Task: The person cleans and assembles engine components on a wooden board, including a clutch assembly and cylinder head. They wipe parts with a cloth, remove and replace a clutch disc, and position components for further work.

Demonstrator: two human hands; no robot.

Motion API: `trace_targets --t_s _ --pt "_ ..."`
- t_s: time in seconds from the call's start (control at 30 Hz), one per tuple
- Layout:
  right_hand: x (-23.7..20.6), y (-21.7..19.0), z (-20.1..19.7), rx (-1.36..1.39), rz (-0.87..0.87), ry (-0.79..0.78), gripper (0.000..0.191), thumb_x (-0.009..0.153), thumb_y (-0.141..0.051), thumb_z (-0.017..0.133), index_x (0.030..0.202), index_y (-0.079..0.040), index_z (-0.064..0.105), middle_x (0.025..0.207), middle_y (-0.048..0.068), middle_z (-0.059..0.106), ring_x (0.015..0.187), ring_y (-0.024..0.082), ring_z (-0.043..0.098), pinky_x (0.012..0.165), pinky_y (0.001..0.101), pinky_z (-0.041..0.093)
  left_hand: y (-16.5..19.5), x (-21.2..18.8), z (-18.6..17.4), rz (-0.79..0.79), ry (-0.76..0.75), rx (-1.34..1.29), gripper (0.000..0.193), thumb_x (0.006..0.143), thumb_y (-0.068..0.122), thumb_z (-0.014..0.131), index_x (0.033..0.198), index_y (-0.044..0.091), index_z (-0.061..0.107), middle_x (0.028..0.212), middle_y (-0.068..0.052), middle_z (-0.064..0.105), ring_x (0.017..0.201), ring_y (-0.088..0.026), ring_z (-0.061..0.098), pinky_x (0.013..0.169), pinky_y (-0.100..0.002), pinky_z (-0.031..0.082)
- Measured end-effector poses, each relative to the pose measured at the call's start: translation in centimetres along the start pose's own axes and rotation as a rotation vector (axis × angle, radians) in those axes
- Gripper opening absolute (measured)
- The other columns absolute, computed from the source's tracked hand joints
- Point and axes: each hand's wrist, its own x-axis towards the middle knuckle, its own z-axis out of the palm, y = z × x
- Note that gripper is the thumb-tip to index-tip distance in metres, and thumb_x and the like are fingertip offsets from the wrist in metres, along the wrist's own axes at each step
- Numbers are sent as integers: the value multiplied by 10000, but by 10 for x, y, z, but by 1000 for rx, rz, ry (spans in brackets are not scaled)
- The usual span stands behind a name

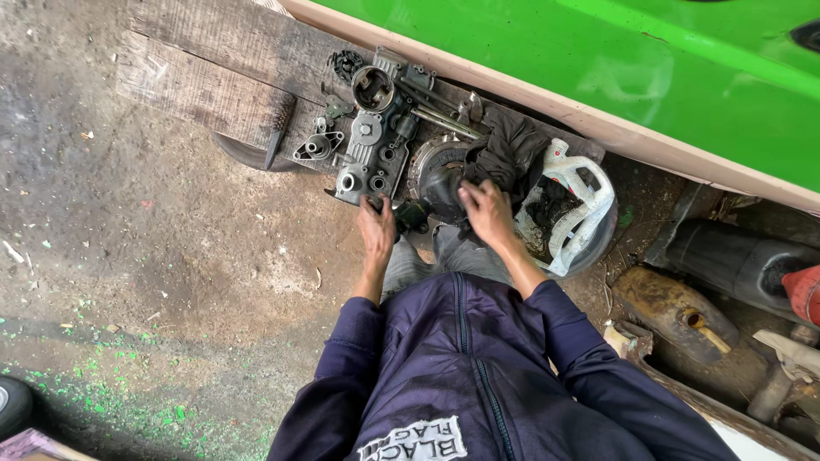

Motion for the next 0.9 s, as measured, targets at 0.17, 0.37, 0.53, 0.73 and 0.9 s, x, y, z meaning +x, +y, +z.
trace_targets --t_s 0.17,0.37,0.53,0.73,0.9 --pt "-15 21 -38 467 53 329 523 1082 -433 485 1425 -53 594 1386 220 607 1255 342 609 1043 412 479 37 -9 21 38 62 -36 473 976 360 609 1080 -93 525 865 -292 680 764 -392 668 741 -495 520" --pt "-39 19 -48 573 -227 490 506 1086 -401 535 1393 -8 622 1419 197 636 1351 304 589 1132 376 449 84 1 45 53 16 -72 600 1084 478 385 1149 -108 493 981 -377 620 942 -475 605 856 -528 449" --pt "-43 -15 -46 516 -439 328 448 1075 -358 549 1398 -59 632 1256 165 692 1131 268 670 979 349 524 106 8 49 60 -177 -266 569 1068 455 407 1218 -84 513 1025 -262 624 951 -338 606 875 -441 476" --pt "-29 -36 -61 447 -452 291 429 1056 -346 579 1410 -116 661 1023 119 687 884 239 649 834 348 546 125 39 32 -148 -435 -418 483 1031 411 502 1302 25 605 1168 -89 610 1054 -233 551 910 -405 448" --pt "4 -61 -72 206 -547 239 419 1065 -378 532 1419 -187 648 1167 130 655 923 271 689 861 392 563 130 51 27 -199 -589 -530 443 971 369 467 1199 54 678 1058 -98 690 911 -239 649 784 -426 565"
